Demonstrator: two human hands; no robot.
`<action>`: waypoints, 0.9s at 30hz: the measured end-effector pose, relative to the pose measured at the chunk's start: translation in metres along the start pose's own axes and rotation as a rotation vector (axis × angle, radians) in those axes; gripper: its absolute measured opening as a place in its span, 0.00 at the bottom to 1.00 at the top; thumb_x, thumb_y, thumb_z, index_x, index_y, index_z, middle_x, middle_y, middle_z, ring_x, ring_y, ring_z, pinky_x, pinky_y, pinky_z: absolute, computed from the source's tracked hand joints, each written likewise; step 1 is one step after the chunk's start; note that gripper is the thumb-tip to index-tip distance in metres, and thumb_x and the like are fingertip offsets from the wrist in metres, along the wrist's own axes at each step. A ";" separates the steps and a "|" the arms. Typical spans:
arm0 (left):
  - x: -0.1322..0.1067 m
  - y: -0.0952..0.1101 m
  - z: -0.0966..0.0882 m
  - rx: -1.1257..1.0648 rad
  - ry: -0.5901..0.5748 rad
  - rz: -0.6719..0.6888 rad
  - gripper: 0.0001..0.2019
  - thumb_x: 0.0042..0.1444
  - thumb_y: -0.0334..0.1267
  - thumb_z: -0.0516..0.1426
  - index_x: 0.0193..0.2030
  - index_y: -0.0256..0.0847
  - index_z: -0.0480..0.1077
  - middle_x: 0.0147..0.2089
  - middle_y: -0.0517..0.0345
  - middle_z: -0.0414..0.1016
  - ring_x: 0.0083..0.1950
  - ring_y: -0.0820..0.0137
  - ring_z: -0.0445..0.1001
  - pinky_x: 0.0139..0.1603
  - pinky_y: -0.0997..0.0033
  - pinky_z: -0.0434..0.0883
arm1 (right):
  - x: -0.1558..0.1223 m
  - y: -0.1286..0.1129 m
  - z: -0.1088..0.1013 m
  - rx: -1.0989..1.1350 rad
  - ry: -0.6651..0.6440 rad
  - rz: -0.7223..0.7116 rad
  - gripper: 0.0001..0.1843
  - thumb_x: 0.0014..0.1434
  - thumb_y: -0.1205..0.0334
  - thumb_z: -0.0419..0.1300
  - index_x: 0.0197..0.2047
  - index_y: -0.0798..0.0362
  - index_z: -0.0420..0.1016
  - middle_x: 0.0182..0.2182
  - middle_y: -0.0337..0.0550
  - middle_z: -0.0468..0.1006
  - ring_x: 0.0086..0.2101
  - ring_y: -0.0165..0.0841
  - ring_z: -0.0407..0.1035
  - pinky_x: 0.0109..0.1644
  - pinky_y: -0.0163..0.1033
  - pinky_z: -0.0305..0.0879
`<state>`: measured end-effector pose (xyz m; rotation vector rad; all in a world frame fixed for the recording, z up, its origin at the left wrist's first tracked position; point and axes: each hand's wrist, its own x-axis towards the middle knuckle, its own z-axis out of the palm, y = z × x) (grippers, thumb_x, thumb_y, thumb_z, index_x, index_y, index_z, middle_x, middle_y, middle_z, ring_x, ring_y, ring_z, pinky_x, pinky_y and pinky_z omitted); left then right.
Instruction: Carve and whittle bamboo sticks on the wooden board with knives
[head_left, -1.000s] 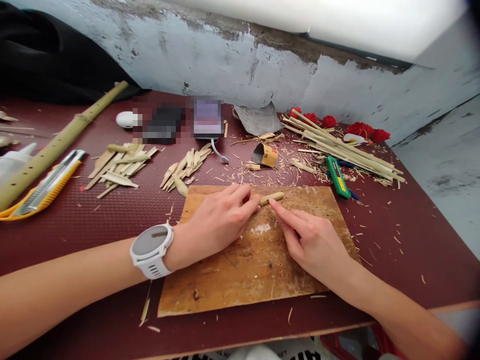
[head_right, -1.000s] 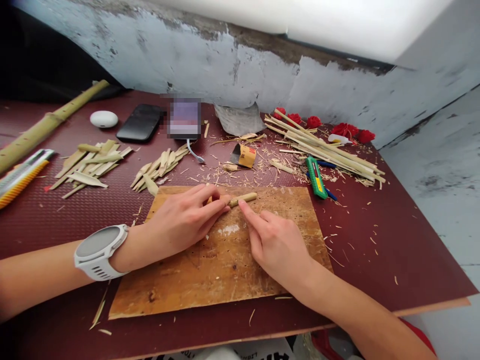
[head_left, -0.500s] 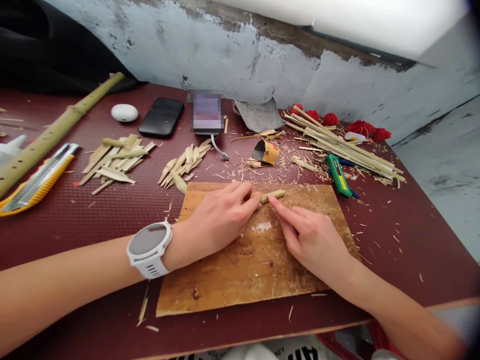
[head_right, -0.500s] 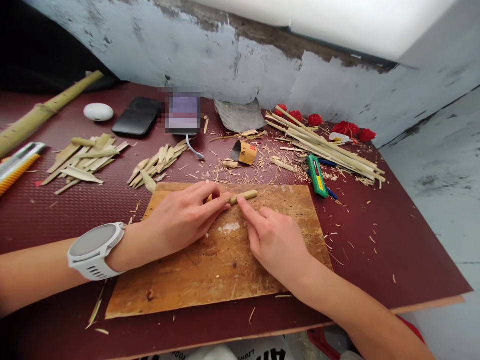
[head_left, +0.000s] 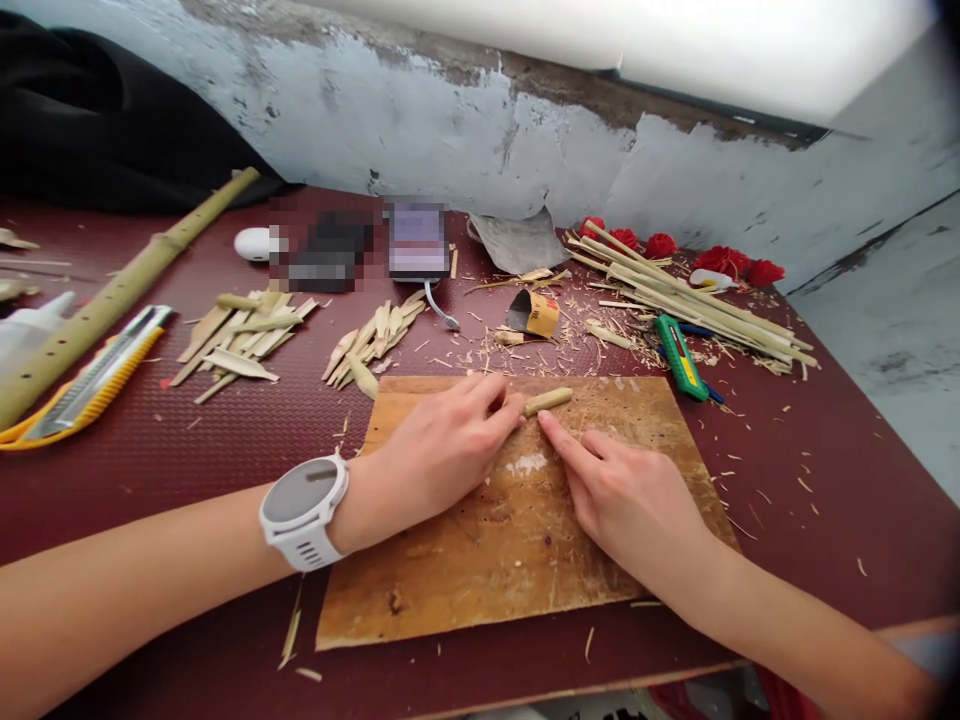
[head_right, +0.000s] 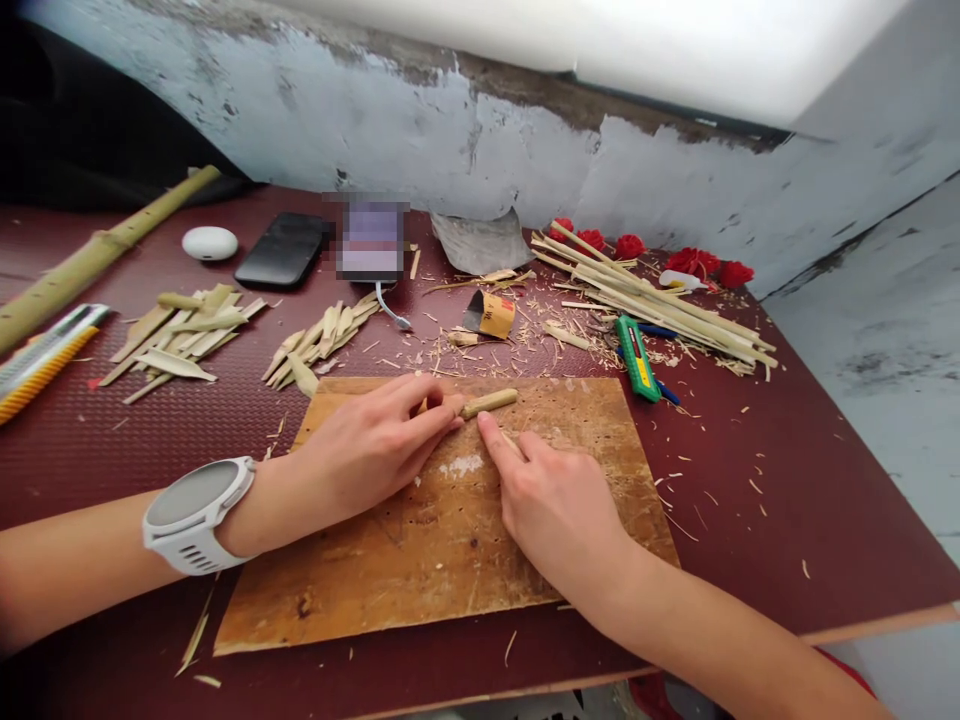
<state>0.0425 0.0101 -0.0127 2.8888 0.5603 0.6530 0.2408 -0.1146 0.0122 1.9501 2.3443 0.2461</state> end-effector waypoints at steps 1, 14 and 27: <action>0.000 0.000 0.000 0.000 -0.001 0.000 0.11 0.72 0.31 0.51 0.50 0.31 0.75 0.44 0.47 0.73 0.42 0.61 0.72 0.42 0.60 0.76 | 0.000 0.001 0.000 0.029 0.011 0.001 0.30 0.68 0.67 0.53 0.72 0.48 0.69 0.32 0.42 0.79 0.24 0.31 0.70 0.26 0.38 0.54; -0.001 0.000 0.001 0.036 -0.006 -0.002 0.11 0.73 0.32 0.52 0.53 0.34 0.74 0.44 0.48 0.73 0.41 0.63 0.71 0.41 0.63 0.75 | 0.003 0.009 0.007 0.259 0.107 0.000 0.29 0.71 0.68 0.48 0.73 0.49 0.67 0.31 0.41 0.78 0.28 0.30 0.70 0.31 0.36 0.58; -0.002 0.000 0.001 0.054 0.000 0.010 0.10 0.73 0.33 0.52 0.52 0.33 0.74 0.44 0.47 0.73 0.42 0.63 0.71 0.41 0.63 0.76 | 0.002 0.004 0.001 0.056 0.014 -0.015 0.31 0.69 0.69 0.52 0.74 0.51 0.66 0.32 0.42 0.78 0.25 0.30 0.69 0.28 0.38 0.56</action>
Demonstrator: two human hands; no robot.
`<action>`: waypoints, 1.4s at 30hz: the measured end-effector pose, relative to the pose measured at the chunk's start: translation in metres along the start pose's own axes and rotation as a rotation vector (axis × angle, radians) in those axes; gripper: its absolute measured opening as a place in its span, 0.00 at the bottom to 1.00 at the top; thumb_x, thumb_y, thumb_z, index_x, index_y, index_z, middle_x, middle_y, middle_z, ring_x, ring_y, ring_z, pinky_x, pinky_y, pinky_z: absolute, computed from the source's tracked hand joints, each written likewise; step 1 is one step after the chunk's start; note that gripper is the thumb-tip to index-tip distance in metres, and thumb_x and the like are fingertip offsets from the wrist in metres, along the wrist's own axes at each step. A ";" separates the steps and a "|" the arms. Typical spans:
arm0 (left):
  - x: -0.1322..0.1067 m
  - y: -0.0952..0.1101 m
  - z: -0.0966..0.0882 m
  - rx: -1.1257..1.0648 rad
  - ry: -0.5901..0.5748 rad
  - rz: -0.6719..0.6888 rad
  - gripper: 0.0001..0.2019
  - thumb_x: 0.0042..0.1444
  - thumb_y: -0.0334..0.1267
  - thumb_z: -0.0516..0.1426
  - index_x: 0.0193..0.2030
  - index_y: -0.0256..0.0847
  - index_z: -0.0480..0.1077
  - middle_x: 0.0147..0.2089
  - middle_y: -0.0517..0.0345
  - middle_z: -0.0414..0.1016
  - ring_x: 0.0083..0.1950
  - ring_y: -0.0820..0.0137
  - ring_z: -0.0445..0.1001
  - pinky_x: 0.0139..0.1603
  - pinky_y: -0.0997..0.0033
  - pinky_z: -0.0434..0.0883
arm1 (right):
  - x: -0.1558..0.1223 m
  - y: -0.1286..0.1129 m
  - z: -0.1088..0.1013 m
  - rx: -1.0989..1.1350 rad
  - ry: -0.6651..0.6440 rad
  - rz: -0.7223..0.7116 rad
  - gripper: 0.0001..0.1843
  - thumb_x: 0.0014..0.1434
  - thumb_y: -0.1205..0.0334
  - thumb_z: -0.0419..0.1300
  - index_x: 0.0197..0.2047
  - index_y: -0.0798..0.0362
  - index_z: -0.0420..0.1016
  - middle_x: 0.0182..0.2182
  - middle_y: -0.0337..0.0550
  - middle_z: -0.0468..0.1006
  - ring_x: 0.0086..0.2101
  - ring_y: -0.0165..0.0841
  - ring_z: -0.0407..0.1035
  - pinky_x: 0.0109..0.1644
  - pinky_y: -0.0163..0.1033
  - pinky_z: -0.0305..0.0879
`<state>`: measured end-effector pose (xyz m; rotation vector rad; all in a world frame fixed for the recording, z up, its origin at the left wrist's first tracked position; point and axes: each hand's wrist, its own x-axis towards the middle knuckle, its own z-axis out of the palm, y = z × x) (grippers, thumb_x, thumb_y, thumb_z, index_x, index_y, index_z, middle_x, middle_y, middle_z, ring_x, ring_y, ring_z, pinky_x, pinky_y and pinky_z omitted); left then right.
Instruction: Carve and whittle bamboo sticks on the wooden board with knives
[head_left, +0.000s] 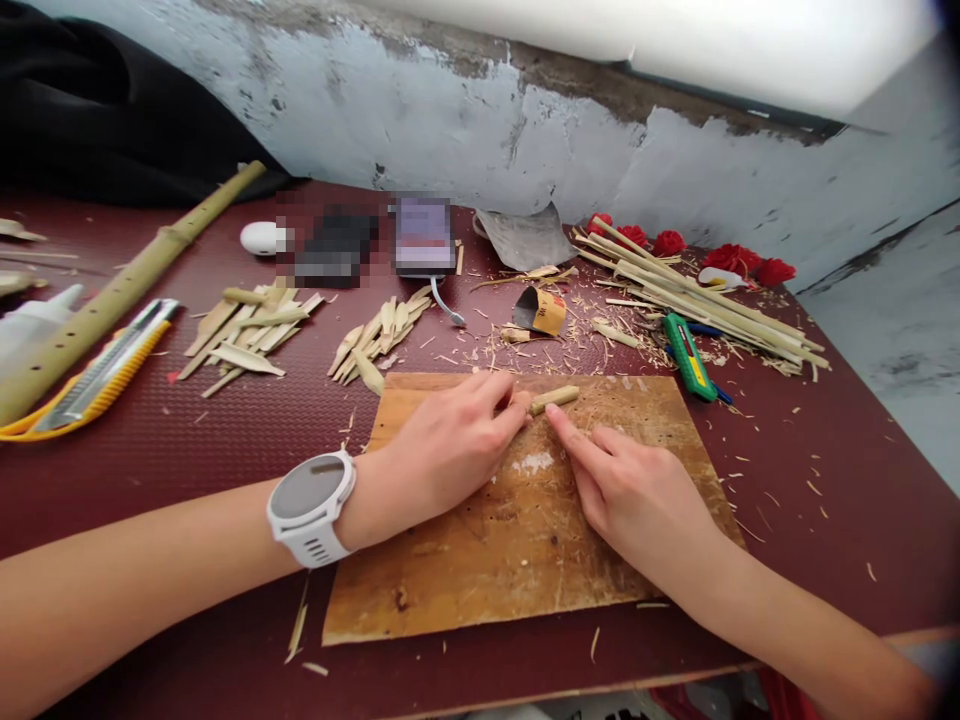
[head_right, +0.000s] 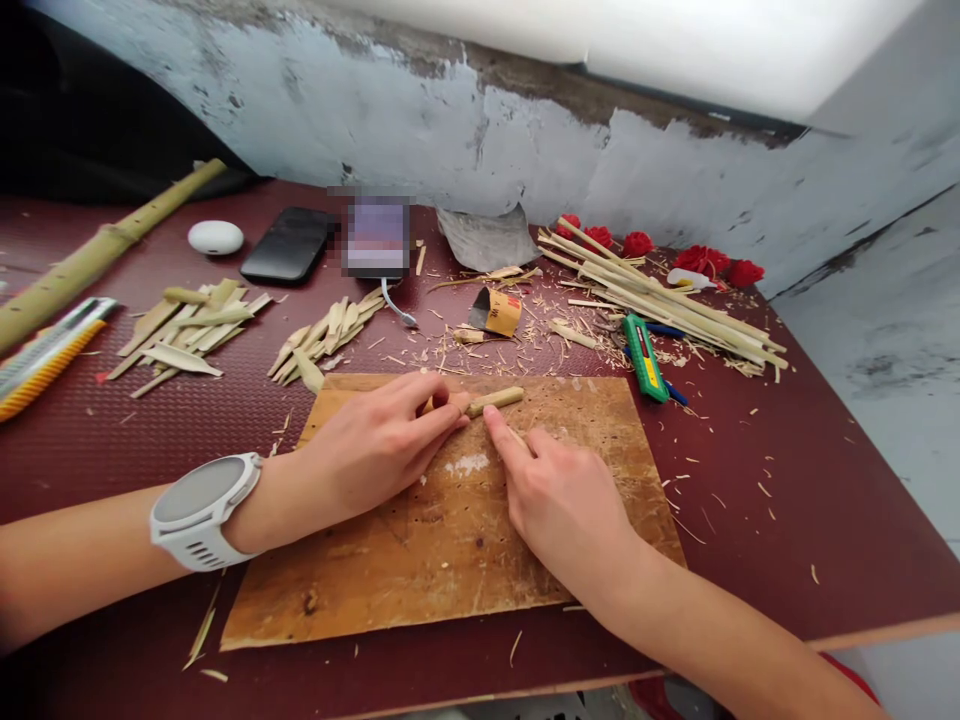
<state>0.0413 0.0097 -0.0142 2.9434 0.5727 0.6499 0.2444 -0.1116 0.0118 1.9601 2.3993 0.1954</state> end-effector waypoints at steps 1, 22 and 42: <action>0.000 0.000 0.000 0.004 0.001 0.000 0.10 0.72 0.33 0.52 0.51 0.33 0.74 0.44 0.48 0.73 0.41 0.63 0.71 0.41 0.63 0.76 | 0.000 0.000 -0.001 -0.003 -0.006 0.001 0.31 0.69 0.69 0.52 0.74 0.51 0.66 0.32 0.42 0.78 0.24 0.30 0.69 0.28 0.38 0.56; -0.001 0.000 -0.002 0.041 0.010 0.010 0.09 0.72 0.31 0.53 0.50 0.32 0.74 0.44 0.48 0.74 0.41 0.63 0.72 0.38 0.64 0.74 | 0.003 0.011 -0.006 0.520 0.122 0.088 0.19 0.73 0.63 0.56 0.62 0.52 0.78 0.46 0.46 0.87 0.40 0.35 0.82 0.47 0.39 0.77; 0.013 0.013 -0.033 -0.496 0.093 -0.349 0.05 0.71 0.37 0.57 0.47 0.39 0.72 0.40 0.57 0.73 0.34 0.72 0.73 0.33 0.72 0.71 | 0.004 0.010 0.001 0.642 0.629 0.044 0.22 0.69 0.70 0.60 0.64 0.49 0.71 0.45 0.42 0.82 0.29 0.26 0.71 0.34 0.34 0.72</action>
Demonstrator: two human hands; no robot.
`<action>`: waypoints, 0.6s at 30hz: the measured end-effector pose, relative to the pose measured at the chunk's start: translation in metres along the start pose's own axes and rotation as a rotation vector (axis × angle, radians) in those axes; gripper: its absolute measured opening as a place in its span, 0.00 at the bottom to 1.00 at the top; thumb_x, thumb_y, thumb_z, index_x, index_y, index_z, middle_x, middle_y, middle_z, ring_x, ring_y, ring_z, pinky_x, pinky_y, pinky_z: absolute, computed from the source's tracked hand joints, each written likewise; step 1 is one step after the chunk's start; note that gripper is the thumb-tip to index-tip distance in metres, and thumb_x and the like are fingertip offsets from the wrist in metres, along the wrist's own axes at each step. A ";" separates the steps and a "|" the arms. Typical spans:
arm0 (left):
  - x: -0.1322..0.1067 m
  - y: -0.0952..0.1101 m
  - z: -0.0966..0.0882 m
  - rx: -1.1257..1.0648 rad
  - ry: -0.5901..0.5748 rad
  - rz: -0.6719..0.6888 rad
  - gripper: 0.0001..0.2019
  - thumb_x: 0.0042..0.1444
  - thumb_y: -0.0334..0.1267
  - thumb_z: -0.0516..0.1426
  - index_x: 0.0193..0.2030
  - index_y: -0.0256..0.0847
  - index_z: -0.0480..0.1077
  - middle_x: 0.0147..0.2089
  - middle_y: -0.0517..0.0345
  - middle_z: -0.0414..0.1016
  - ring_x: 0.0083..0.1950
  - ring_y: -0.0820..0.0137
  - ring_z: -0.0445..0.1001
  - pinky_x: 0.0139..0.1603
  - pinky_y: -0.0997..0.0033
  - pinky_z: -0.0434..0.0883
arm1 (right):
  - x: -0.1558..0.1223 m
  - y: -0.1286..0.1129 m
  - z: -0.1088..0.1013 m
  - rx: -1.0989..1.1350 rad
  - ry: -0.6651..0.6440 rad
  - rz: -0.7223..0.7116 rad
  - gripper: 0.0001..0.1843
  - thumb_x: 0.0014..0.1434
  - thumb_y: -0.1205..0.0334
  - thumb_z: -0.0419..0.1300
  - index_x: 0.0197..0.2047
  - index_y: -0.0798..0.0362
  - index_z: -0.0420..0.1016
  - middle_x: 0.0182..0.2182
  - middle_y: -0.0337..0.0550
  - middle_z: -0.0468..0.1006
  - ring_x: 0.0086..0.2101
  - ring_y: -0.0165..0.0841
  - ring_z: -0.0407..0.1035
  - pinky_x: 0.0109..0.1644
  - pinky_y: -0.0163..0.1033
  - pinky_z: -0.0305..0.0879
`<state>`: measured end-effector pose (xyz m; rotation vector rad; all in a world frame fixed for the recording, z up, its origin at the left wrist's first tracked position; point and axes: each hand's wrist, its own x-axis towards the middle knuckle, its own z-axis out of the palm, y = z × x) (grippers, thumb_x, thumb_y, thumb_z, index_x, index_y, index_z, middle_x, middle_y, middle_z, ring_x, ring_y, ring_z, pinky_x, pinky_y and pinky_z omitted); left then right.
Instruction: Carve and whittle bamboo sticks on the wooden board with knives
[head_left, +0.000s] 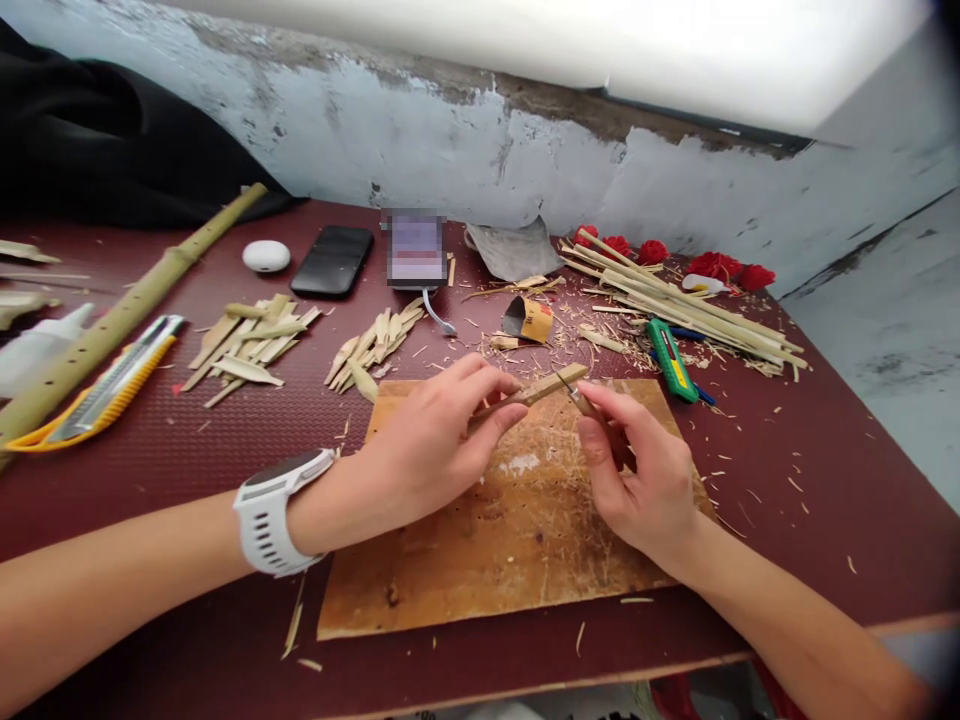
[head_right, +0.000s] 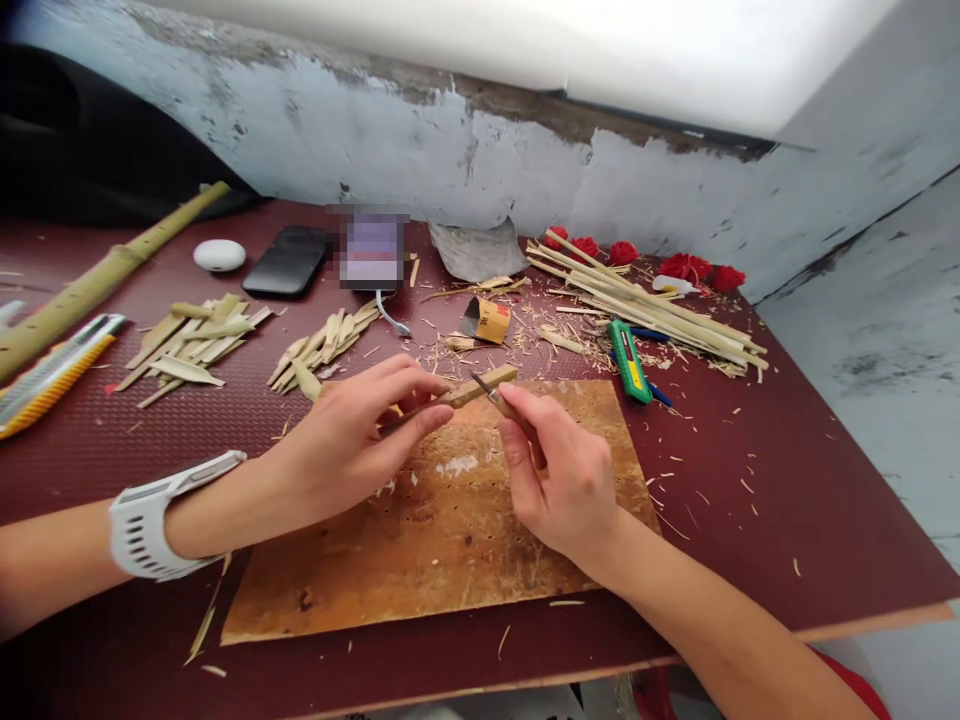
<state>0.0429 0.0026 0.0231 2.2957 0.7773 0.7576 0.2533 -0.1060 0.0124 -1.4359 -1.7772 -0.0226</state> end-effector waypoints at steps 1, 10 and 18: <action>0.000 0.005 -0.002 -0.146 -0.010 -0.077 0.05 0.71 0.39 0.57 0.46 0.40 0.71 0.37 0.59 0.73 0.31 0.73 0.72 0.29 0.74 0.70 | 0.000 0.001 0.000 0.021 0.000 -0.007 0.22 0.68 0.70 0.60 0.64 0.49 0.71 0.43 0.41 0.81 0.27 0.25 0.67 0.32 0.34 0.70; -0.006 0.023 -0.003 -0.885 -0.176 -0.272 0.10 0.74 0.44 0.56 0.50 0.42 0.61 0.35 0.62 0.78 0.21 0.82 0.65 0.20 0.83 0.62 | 0.003 0.002 -0.003 0.066 0.043 -0.153 0.24 0.65 0.76 0.63 0.62 0.52 0.74 0.44 0.43 0.81 0.36 0.27 0.74 0.39 0.34 0.72; -0.007 0.022 -0.003 -0.915 -0.120 -0.208 0.07 0.72 0.37 0.58 0.50 0.42 0.62 0.34 0.65 0.76 0.23 0.85 0.59 0.21 0.83 0.56 | 0.002 0.003 -0.001 0.072 0.052 -0.159 0.24 0.65 0.77 0.63 0.62 0.53 0.74 0.43 0.44 0.81 0.38 0.28 0.75 0.40 0.34 0.73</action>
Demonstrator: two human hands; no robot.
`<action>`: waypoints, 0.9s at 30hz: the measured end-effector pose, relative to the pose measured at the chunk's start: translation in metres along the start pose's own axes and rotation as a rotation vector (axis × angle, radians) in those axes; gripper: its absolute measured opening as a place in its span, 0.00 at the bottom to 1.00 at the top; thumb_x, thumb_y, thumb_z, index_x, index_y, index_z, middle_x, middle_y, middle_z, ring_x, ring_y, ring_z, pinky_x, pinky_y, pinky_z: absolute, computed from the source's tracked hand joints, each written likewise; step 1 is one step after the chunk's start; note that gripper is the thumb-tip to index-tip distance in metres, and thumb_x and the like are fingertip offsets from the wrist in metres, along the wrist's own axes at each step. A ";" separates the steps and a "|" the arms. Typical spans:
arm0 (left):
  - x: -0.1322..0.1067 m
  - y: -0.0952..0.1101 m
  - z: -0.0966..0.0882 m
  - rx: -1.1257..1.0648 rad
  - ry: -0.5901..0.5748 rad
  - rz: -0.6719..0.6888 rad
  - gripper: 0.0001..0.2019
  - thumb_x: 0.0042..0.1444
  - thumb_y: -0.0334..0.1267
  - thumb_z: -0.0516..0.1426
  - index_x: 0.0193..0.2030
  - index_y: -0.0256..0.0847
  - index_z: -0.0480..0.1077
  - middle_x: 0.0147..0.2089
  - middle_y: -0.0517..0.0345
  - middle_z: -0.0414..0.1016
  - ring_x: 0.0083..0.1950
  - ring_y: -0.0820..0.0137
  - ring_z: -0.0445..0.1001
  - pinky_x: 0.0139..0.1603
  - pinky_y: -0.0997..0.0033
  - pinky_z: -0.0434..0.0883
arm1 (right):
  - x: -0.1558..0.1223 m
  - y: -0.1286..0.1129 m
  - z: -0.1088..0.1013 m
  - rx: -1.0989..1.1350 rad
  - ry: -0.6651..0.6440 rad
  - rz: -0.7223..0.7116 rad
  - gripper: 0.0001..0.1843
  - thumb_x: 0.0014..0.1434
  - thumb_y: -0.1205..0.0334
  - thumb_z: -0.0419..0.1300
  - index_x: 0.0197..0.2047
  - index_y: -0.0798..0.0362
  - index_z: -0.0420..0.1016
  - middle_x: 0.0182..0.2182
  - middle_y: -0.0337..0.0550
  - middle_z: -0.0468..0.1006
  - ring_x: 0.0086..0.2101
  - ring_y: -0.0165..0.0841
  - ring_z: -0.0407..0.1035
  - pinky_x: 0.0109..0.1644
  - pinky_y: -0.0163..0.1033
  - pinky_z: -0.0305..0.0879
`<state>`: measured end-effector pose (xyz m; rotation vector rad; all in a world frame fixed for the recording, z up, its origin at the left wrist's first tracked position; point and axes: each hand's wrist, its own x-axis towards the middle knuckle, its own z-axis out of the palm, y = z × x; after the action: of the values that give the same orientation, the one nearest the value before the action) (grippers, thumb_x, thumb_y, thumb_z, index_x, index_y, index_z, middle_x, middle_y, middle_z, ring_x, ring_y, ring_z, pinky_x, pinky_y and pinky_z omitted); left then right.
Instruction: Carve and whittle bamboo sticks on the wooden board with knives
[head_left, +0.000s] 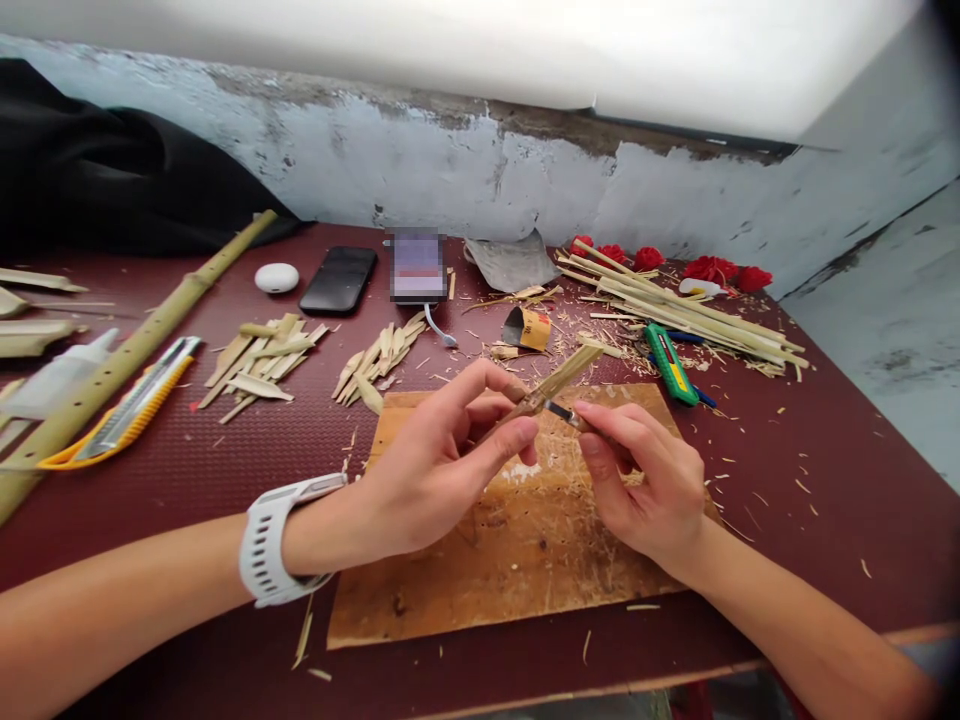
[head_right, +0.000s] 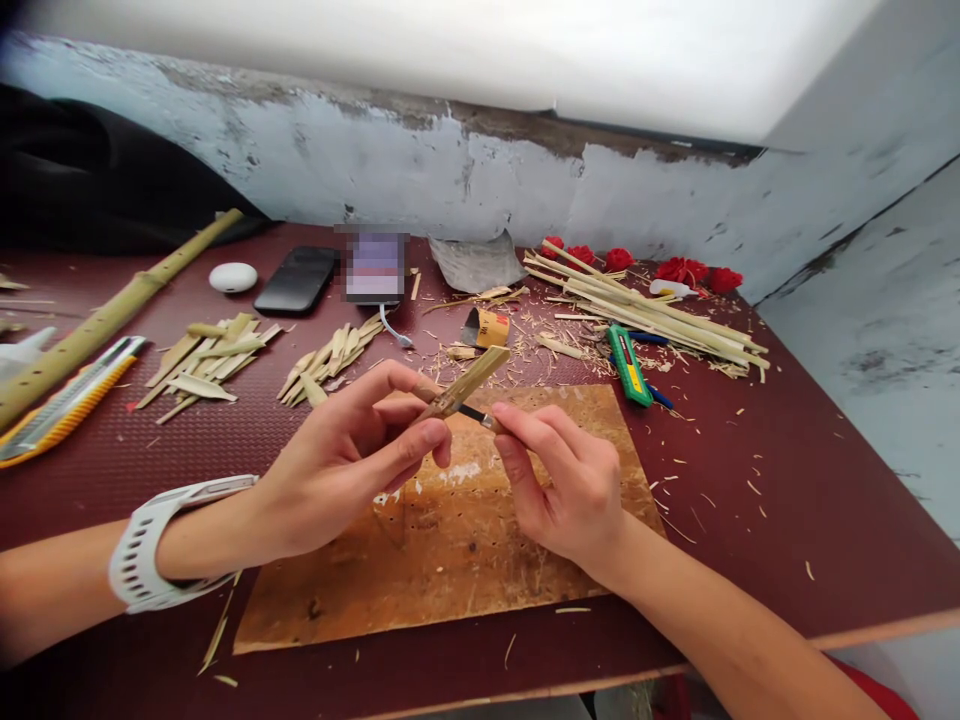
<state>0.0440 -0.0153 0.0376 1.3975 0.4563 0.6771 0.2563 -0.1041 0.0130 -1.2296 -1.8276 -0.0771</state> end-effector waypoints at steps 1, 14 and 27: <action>0.000 0.000 0.000 -0.006 -0.001 0.002 0.07 0.72 0.37 0.58 0.50 0.42 0.63 0.34 0.65 0.75 0.23 0.85 0.58 0.21 0.83 0.55 | 0.000 0.000 0.000 0.004 -0.001 0.001 0.24 0.65 0.77 0.63 0.62 0.53 0.74 0.43 0.44 0.81 0.38 0.28 0.75 0.40 0.34 0.73; -0.001 0.006 -0.002 0.037 -0.070 0.043 0.04 0.75 0.38 0.53 0.51 0.42 0.62 0.31 0.65 0.73 0.25 0.82 0.60 0.23 0.82 0.58 | 0.004 0.021 0.002 -0.127 -0.042 0.265 0.13 0.71 0.64 0.60 0.54 0.53 0.81 0.36 0.42 0.82 0.30 0.30 0.72 0.34 0.38 0.67; 0.000 -0.007 -0.013 0.991 -0.186 0.415 0.09 0.74 0.36 0.53 0.55 0.38 0.72 0.39 0.56 0.79 0.34 0.72 0.73 0.35 0.71 0.66 | 0.008 0.019 -0.019 -0.458 -0.531 0.340 0.10 0.64 0.63 0.63 0.48 0.50 0.79 0.41 0.42 0.82 0.38 0.37 0.76 0.37 0.39 0.64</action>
<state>0.0370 -0.0060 0.0295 2.5180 0.3612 0.6622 0.2823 -0.0985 0.0219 -2.0214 -2.0790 0.0283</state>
